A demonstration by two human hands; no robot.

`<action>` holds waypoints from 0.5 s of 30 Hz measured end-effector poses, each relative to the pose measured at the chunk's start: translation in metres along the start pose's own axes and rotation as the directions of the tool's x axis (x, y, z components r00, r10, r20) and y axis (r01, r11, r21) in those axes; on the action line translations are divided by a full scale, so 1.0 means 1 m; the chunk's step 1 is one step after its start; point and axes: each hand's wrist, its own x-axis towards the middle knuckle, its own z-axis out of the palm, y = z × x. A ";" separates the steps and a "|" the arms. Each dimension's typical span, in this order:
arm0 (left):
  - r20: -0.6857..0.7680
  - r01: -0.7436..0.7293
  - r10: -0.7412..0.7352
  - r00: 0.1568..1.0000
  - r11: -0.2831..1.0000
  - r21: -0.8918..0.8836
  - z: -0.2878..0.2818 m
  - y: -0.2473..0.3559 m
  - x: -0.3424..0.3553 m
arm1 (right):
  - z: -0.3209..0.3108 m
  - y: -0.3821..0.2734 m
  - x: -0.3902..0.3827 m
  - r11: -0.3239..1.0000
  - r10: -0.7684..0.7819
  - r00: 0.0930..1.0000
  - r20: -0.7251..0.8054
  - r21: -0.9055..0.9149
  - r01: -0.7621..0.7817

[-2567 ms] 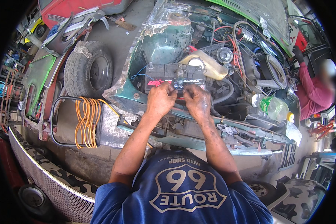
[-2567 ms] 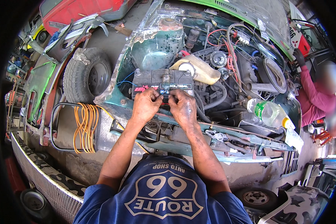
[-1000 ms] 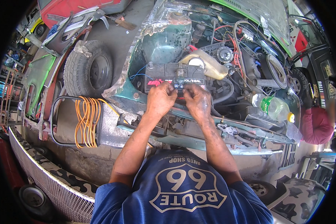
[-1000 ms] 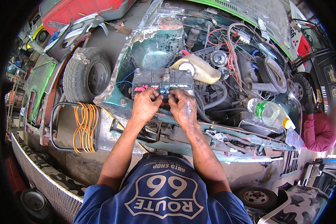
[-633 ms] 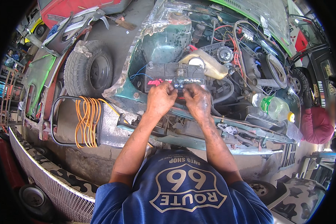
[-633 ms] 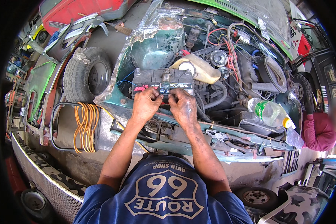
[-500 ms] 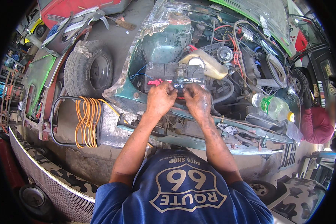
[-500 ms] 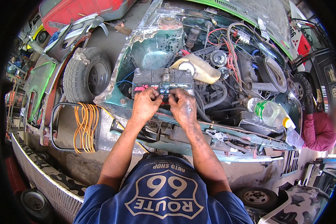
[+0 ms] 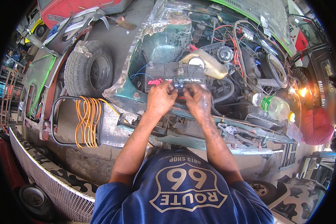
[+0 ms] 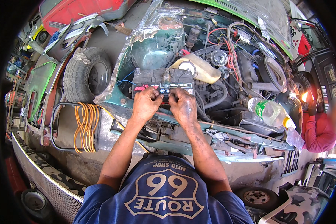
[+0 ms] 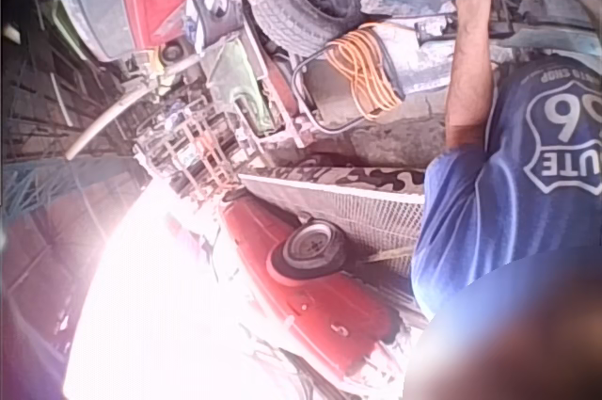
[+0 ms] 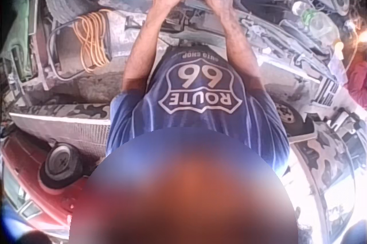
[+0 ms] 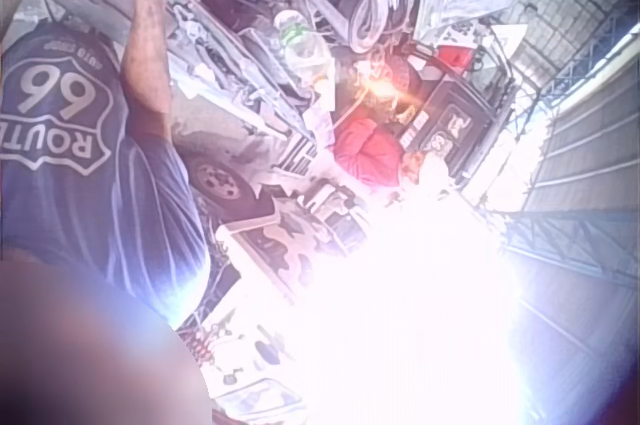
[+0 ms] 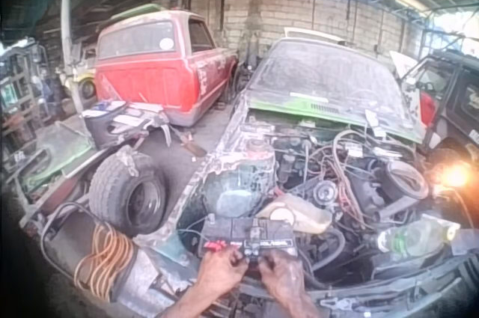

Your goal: The person walks to a green vehicle with its hood open and uses a wrench to loosen and tighten bolts on the car battery terminals. They then connect a small wire to the battery and continue adjusting the terminal connections.

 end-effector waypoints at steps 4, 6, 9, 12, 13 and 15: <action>0.011 0.004 -0.003 1.000 1.000 -0.002 -0.001 0.001 0.000 | -0.001 -0.001 0.000 1.000 0.008 1.000 -0.004 0.001 -0.008; 0.018 0.008 -0.008 1.000 1.000 -0.006 -0.001 0.001 0.000 | -0.001 -0.001 -0.001 1.000 0.010 1.000 0.002 0.007 -0.010; 0.018 0.011 -0.011 1.000 1.000 -0.005 -0.001 0.000 0.000 | 0.000 0.002 -0.001 1.000 0.016 1.000 0.006 0.010 -0.016; 0.010 0.005 -0.005 1.000 1.000 -0.002 0.000 0.000 0.000 | 0.002 0.005 0.000 1.000 -0.015 1.000 -0.012 0.001 0.015; 0.010 0.006 -0.006 1.000 1.000 -0.003 0.000 -0.001 0.000 | 0.002 0.006 0.001 1.000 -0.030 0.999 -0.019 -0.004 0.030; 0.009 0.005 -0.005 1.000 1.000 -0.001 0.000 -0.001 0.000 | 0.003 0.007 0.001 0.999 -0.038 0.999 -0.024 -0.017 0.038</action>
